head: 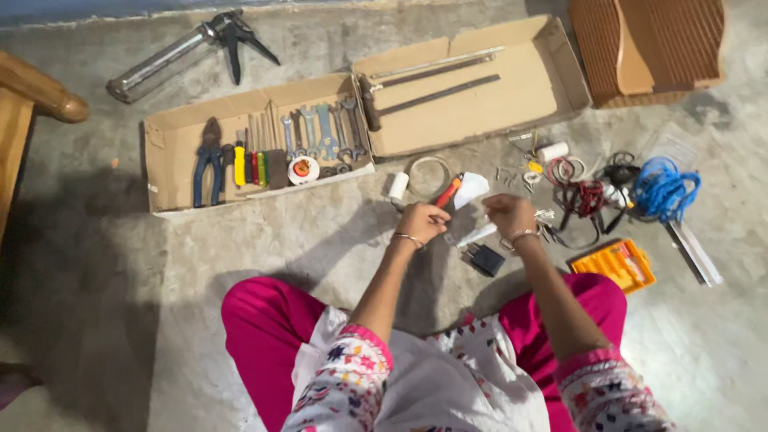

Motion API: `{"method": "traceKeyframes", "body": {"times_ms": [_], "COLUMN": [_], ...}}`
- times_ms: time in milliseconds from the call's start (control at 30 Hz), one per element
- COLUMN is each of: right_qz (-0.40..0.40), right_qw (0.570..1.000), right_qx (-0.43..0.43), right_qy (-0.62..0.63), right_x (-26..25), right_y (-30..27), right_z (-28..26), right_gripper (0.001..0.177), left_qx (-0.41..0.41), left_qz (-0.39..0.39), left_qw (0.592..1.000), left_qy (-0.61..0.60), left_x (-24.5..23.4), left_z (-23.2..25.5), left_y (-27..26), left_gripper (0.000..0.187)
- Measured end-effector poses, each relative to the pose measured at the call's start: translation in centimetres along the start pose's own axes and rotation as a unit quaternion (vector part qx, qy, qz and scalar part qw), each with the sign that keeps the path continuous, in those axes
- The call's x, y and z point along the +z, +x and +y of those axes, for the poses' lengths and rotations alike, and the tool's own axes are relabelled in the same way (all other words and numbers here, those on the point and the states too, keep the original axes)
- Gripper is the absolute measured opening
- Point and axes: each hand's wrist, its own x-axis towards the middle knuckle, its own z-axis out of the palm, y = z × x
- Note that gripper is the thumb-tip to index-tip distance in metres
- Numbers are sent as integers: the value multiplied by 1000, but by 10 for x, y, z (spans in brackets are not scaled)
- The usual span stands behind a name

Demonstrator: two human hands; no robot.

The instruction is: The person sits on the floor and organizes various tools and hardware into a cardboard box. They place pliers, screwdrivers, wrenches, nuts, bolts, and electrical components into the box, arranging them neatly.

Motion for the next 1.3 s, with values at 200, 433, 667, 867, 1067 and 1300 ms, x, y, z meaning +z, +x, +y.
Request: {"method": "traceKeyframes", "body": {"times_ms": [200,433,667,867,1067,1300], "right_qz": [41,49,95,110,61,-18], "right_qw": [964,939,896,923,885,904], "right_qx": [78,131,144,140,162,92], "right_qy": [-250,-314,-410,-340,-433,-417], "right_x": [-63,-57,-37,-33,-30,1], "right_y": [-19,-42,-50,-54,-44,-18], "right_z": [9,-5,-1,-1,-13,-35], "right_gripper": [27,28,27,24,31,42], "left_qx": [16,-5,-38,-52,-91,-16], "left_qz": [9,1,26,33,59,118], "left_qw": [993,995,996,998,994,992], "left_qy": [119,96,70,19,-25,28], "left_x": [65,88,88,75,60,31], "left_z": [-17,-26,-20,-14,-16,-12], "left_y": [-19,-38,-47,-45,-50,-53], "left_gripper": [18,24,29,33,28,19]}}
